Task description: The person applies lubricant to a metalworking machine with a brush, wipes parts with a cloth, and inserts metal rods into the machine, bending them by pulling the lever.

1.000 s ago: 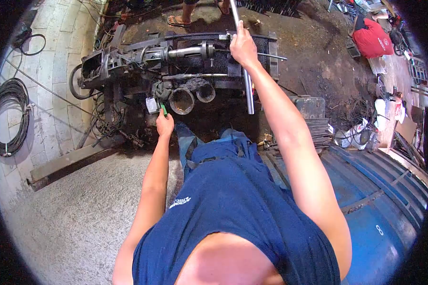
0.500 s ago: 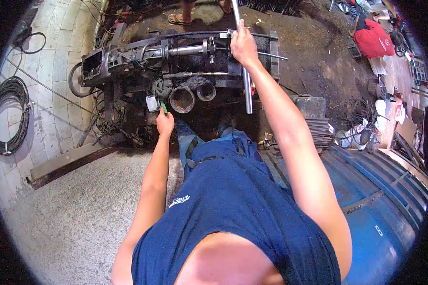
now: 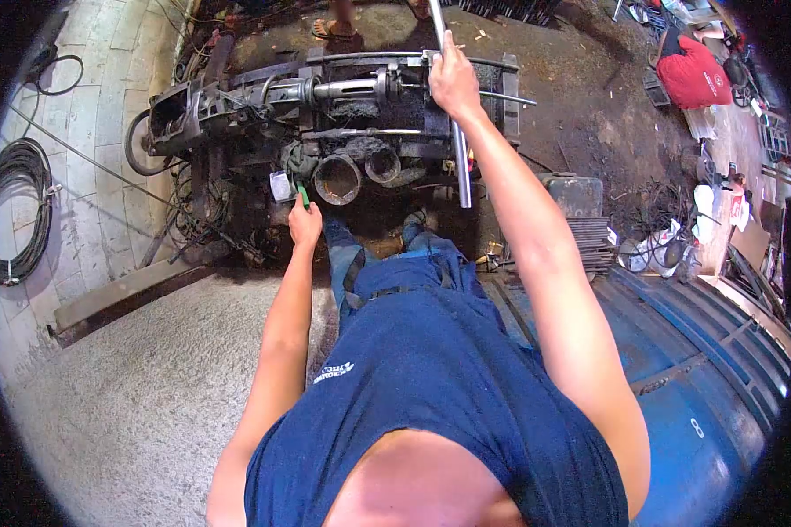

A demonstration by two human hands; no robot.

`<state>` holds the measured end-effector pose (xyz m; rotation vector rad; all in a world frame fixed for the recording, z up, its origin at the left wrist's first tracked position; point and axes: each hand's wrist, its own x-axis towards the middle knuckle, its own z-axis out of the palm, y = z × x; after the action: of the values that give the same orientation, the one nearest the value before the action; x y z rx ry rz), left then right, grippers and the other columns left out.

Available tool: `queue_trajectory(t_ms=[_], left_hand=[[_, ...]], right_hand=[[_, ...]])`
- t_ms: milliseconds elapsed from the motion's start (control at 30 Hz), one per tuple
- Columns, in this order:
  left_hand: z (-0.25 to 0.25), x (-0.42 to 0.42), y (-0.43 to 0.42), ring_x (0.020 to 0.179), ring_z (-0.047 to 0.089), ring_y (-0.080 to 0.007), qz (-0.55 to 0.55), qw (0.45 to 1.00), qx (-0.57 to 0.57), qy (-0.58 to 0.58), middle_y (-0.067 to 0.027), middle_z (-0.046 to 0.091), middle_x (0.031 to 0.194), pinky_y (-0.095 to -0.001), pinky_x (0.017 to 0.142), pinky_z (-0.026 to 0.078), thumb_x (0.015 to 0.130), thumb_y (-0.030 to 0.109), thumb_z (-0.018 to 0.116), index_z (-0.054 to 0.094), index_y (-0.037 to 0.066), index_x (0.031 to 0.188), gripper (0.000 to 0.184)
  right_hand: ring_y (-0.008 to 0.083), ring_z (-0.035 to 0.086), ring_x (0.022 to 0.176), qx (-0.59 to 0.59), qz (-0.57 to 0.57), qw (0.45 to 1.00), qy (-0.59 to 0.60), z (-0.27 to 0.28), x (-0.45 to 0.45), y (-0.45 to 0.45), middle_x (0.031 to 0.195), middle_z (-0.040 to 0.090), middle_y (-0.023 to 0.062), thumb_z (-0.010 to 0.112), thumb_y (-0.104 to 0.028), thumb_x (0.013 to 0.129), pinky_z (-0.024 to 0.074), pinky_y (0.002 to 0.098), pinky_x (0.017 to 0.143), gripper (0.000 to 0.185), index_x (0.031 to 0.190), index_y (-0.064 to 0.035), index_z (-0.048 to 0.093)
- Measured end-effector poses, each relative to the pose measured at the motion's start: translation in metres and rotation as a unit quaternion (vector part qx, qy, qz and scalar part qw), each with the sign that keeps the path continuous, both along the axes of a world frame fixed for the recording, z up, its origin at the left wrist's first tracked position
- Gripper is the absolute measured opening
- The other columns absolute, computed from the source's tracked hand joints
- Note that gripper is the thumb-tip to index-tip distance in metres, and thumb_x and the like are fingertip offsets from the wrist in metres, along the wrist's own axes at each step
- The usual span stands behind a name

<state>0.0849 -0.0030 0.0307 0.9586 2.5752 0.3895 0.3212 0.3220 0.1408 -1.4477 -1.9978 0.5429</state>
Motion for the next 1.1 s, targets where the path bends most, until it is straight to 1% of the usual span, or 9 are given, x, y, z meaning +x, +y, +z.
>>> queue_trajectory(t_ms=[200,400,467,500,600,667,700,1000,1100], left_hand=[[0.001,0.000,0.000,0.087,0.066,-0.0387,0.012,1.000,-0.012,-0.015,-0.0237,0.067,0.090,-0.0472,0.078,0.051,0.085,0.023,0.059,0.052,0.003,0.130,0.050],[-0.010,-0.004,-0.001,0.090,0.064,-0.0422,0.009,1.000,0.017,-0.019,-0.0262,0.066,0.094,-0.0489,0.080,0.050,0.085,0.025,0.059,0.054,0.003,0.127,0.047],[-0.020,-0.008,-0.004,0.092,0.062,-0.0440,0.001,1.000,0.031,-0.004,-0.0280,0.065,0.097,-0.0496,0.080,0.050,0.085,0.025,0.059,0.053,0.004,0.127,0.047],[-0.016,-0.006,-0.002,0.092,0.062,-0.0440,0.001,1.000,0.030,-0.005,-0.0280,0.065,0.097,-0.0496,0.080,0.050,0.085,0.025,0.059,0.053,0.004,0.127,0.047],[-0.006,-0.004,0.001,0.093,0.062,-0.0445,0.007,1.000,0.003,-0.019,-0.0291,0.064,0.100,-0.0499,0.081,0.049,0.086,0.026,0.059,0.053,0.004,0.127,0.048],[-0.003,-0.003,0.003,0.093,0.062,-0.0445,0.008,1.000,0.004,-0.022,-0.0287,0.064,0.100,-0.0502,0.081,0.049,0.086,0.026,0.058,0.052,0.004,0.127,0.048],[-0.004,-0.003,0.002,0.093,0.062,-0.0445,0.009,1.000,0.003,-0.022,-0.0287,0.064,0.100,-0.0502,0.081,0.049,0.086,0.026,0.058,0.052,0.004,0.127,0.048],[-0.005,-0.004,0.003,0.090,0.064,-0.0417,0.008,1.000,-0.007,-0.012,-0.0257,0.066,0.096,-0.0484,0.080,0.050,0.086,0.025,0.059,0.052,0.003,0.129,0.049],[-0.005,-0.005,0.004,0.090,0.064,-0.0413,0.011,1.000,-0.016,-0.020,-0.0256,0.066,0.096,-0.0482,0.080,0.050,0.086,0.025,0.058,0.052,0.002,0.128,0.049]], right_hand=[[0.0376,0.057,0.103,-0.008,-0.014,1.000,-0.001,0.003,0.001,-0.003,0.110,0.060,0.0226,0.046,-0.019,0.092,0.0464,0.0447,0.091,0.051,0.137,0.0060,0.038],[0.0383,0.058,0.101,-0.002,-0.008,1.000,0.004,0.004,0.002,-0.001,0.108,0.061,0.0233,0.046,-0.019,0.092,0.0464,0.0455,0.090,0.051,0.136,0.0066,0.038],[0.0431,0.059,0.100,-0.001,-0.009,1.000,0.029,0.001,0.003,0.000,0.109,0.060,0.0270,0.047,-0.022,0.094,0.0465,0.0467,0.087,0.052,0.139,0.0018,0.038],[0.0431,0.059,0.100,-0.001,-0.009,1.000,0.028,0.001,0.003,0.001,0.109,0.060,0.0270,0.047,-0.022,0.094,0.0465,0.0467,0.087,0.052,0.139,0.0018,0.038],[0.0427,0.059,0.099,0.000,0.002,0.999,0.045,0.000,0.001,0.001,0.107,0.060,0.0269,0.047,-0.022,0.094,0.0469,0.0463,0.086,0.051,0.137,0.0025,0.040],[0.0389,0.060,0.096,0.023,0.000,1.000,0.022,-0.001,-0.002,0.001,0.102,0.062,0.0235,0.047,-0.018,0.093,0.0478,0.0462,0.086,0.048,0.133,0.0082,0.042],[0.0389,0.060,0.096,0.022,0.000,1.000,0.022,-0.001,-0.002,0.000,0.102,0.062,0.0235,0.047,-0.018,0.093,0.0478,0.0462,0.086,0.048,0.133,0.0082,0.042],[0.0389,0.059,0.099,0.008,-0.018,1.000,0.009,-0.002,0.000,0.001,0.103,0.062,0.0240,0.046,-0.020,0.094,0.0473,0.0463,0.088,0.048,0.135,0.0047,0.041],[0.0428,0.060,0.095,0.014,-0.014,1.000,0.024,-0.003,0.001,0.002,0.104,0.061,0.0271,0.046,-0.023,0.095,0.0474,0.0463,0.084,0.050,0.138,0.0013,0.040]])
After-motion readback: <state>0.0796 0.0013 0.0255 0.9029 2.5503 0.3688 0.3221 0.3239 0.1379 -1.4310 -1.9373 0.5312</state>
